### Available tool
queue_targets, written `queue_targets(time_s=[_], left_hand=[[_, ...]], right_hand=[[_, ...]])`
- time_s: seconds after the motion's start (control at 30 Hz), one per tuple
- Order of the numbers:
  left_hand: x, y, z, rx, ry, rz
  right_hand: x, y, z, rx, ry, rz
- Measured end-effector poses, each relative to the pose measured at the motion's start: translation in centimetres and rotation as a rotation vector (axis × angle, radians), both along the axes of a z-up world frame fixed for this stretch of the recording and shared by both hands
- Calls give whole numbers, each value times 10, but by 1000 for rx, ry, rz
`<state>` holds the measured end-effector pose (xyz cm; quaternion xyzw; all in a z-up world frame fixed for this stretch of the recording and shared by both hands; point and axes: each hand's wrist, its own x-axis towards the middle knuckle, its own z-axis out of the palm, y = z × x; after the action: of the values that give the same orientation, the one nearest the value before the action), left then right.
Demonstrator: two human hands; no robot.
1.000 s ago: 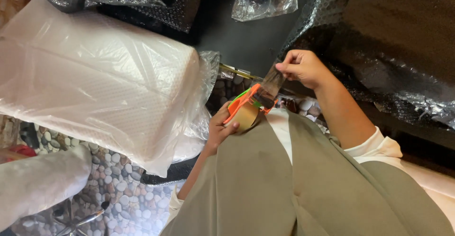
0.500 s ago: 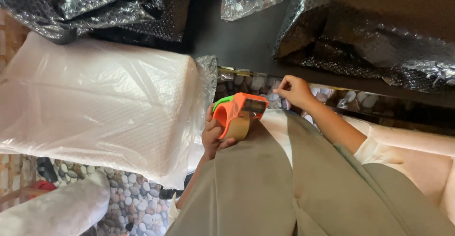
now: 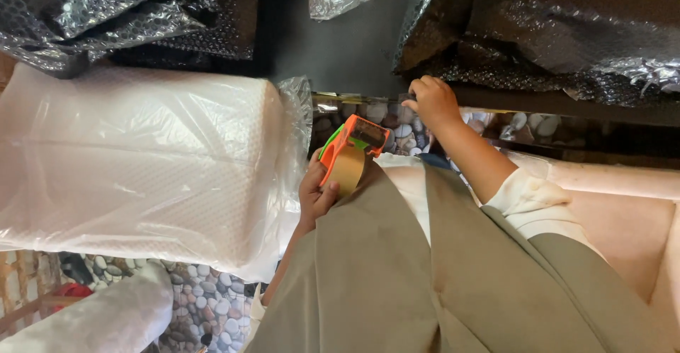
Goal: The person wraps a rectangular item in black bubble wrap, folds the edges, and secures them with clear tape using a handheld dispenser. They then use a feather duster to wipe the surface of the wrapped package.
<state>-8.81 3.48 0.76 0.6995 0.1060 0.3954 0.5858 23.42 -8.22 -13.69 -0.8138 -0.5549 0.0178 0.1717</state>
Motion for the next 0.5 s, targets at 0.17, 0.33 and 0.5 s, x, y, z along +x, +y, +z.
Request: queue_targets(time_s=[0.17,0.33,0.5], left_hand=[[4,-6,-10,-41,48,-13],[33,-14,23,-2,25,-7],[47,-30,9,-5,144,30]], right_hand=[[-20,-5,82,229,329,-155],[-49,-10,179,457,782,-10],[-49,-18,201,490,542,62]])
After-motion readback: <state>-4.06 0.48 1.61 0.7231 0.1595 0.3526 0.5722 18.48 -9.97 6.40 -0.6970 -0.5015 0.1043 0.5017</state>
